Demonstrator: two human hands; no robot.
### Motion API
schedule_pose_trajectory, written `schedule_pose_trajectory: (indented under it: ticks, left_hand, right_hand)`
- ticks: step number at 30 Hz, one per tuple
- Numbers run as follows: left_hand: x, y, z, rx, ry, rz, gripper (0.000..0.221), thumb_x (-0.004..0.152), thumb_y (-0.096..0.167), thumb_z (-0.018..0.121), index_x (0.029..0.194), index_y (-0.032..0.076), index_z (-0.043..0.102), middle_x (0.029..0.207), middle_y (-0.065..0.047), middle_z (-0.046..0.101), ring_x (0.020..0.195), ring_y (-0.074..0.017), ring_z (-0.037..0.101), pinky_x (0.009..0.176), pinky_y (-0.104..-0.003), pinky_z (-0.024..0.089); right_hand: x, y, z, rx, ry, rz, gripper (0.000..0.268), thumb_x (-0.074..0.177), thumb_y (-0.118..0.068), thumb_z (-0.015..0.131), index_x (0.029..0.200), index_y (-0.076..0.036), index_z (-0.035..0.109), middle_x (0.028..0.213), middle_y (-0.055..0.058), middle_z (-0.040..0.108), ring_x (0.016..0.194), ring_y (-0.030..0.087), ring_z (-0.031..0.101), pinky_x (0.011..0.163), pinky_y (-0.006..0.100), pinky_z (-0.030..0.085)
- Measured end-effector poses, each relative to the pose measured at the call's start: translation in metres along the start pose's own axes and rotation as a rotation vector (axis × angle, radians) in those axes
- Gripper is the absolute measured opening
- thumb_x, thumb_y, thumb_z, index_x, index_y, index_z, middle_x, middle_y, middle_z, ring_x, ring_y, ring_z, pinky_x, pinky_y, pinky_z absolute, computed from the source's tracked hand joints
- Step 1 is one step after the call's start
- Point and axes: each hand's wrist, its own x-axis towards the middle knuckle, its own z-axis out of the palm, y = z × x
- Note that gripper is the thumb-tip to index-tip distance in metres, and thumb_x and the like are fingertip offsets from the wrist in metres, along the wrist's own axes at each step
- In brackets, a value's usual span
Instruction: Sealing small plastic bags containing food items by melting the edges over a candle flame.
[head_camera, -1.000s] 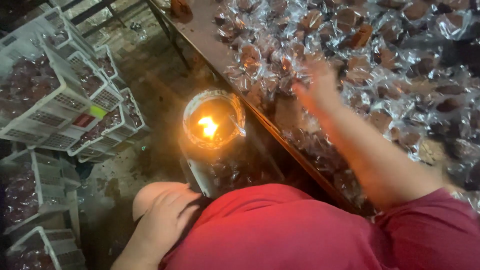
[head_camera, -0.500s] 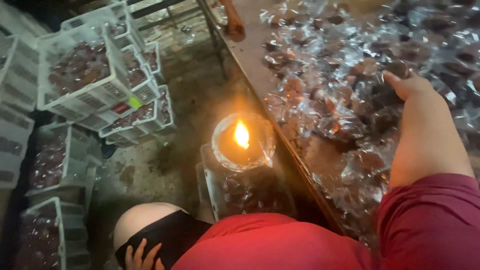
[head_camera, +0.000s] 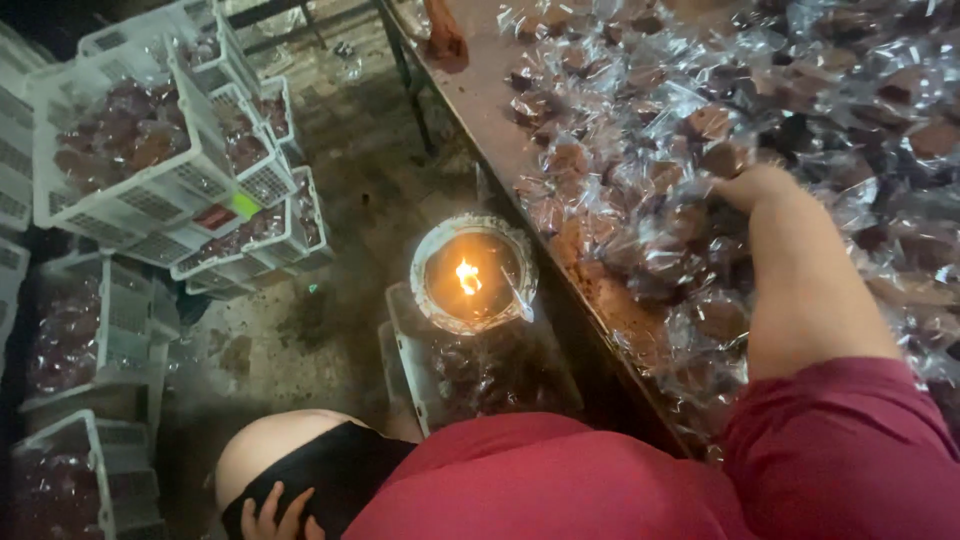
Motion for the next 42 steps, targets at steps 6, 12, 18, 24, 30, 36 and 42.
schedule_pose_trajectory:
  ticks: [6, 12, 18, 24, 30, 36, 42]
  left_hand:
    - [0.030, 0.038, -0.036, 0.215, -0.500, -0.196, 0.050, 0.079, 0.048, 0.057, 0.127, 0.060, 0.062, 0.156, 0.025, 0.049, 0.155, -0.0180, 0.042, 0.118, -0.055, 0.040]
    - [0.054, 0.056, -0.045, 0.079, -0.579, -0.263, 0.044, 0.084, 0.046, 0.054, 0.126, 0.057, 0.065, 0.156, 0.023, 0.049, 0.157, -0.0198, 0.036, 0.116, -0.067, 0.032]
    - [0.047, 0.056, -0.039, 0.041, -0.363, -0.150, 0.045, 0.083, 0.045, 0.058, 0.127, 0.055, 0.064, 0.154, 0.021, 0.053, 0.153, -0.0213, 0.045, 0.108, -0.068, 0.041]
    - [0.058, 0.058, -0.040, -0.023, -0.569, -0.206, 0.047, 0.082, 0.044, 0.057, 0.127, 0.053, 0.064, 0.155, 0.019, 0.050, 0.157, -0.0231, 0.034, 0.113, -0.072, 0.030]
    - [0.079, 0.071, -0.065, -0.097, -0.701, -0.252, 0.044, 0.086, 0.042, 0.054, 0.128, 0.049, 0.066, 0.158, 0.017, 0.046, 0.158, -0.0243, 0.027, 0.117, -0.071, 0.023]
    - [0.081, 0.072, -0.067, -0.140, -0.741, -0.311, 0.044, 0.087, 0.039, 0.052, 0.128, 0.048, 0.066, 0.159, 0.017, 0.043, 0.159, -0.0232, 0.023, 0.120, -0.070, 0.016]
    - [0.076, 0.072, -0.065, -0.136, -0.684, -0.289, 0.045, 0.086, 0.044, 0.051, 0.128, 0.050, 0.066, 0.158, 0.016, 0.047, 0.158, -0.0236, 0.027, 0.117, -0.070, 0.022]
  right_hand:
    - [-0.093, -0.005, 0.013, -0.027, -0.106, -0.019, 0.094, 0.078, -0.080, 0.067, 0.121, 0.003, 0.076, 0.123, 0.025, 0.073, 0.108, 0.045, 0.068, 0.096, 0.050, 0.052]
    - [-0.163, 0.007, 0.030, -0.013, -0.024, -0.093, 0.076, 0.091, -0.068, 0.061, 0.134, -0.006, 0.068, 0.148, 0.014, 0.054, 0.123, 0.040, 0.061, 0.100, 0.052, 0.051]
    - [-0.245, 0.005, 0.001, -0.076, 0.043, 0.008, 0.064, 0.094, -0.021, 0.056, 0.158, -0.023, 0.046, 0.142, 0.021, 0.061, 0.120, 0.045, 0.063, 0.084, 0.056, 0.060]
    - [-0.244, 0.043, 0.025, 1.279, 0.319, -0.042, 0.037, 0.103, -0.018, 0.044, 0.139, -0.008, 0.040, 0.125, 0.019, 0.061, 0.096, 0.025, 0.071, 0.083, 0.037, 0.061]
    - [-0.338, -0.033, -0.005, 0.503, -0.563, -0.246, 0.039, 0.093, -0.023, 0.065, 0.127, -0.009, 0.073, 0.126, 0.012, 0.081, 0.111, 0.029, 0.079, 0.104, 0.043, 0.062]
    - [-0.277, -0.037, -0.070, 0.540, -0.455, -0.296, 0.044, 0.090, 0.003, 0.046, 0.124, -0.008, 0.071, 0.147, 0.010, 0.065, 0.125, 0.035, 0.063, 0.101, 0.058, 0.050]
    - [-0.279, -0.039, -0.104, 1.158, 0.063, -0.605, 0.057, 0.110, -0.021, 0.052, 0.162, -0.004, 0.033, 0.130, 0.005, 0.063, 0.099, 0.010, 0.065, 0.071, 0.016, 0.052]
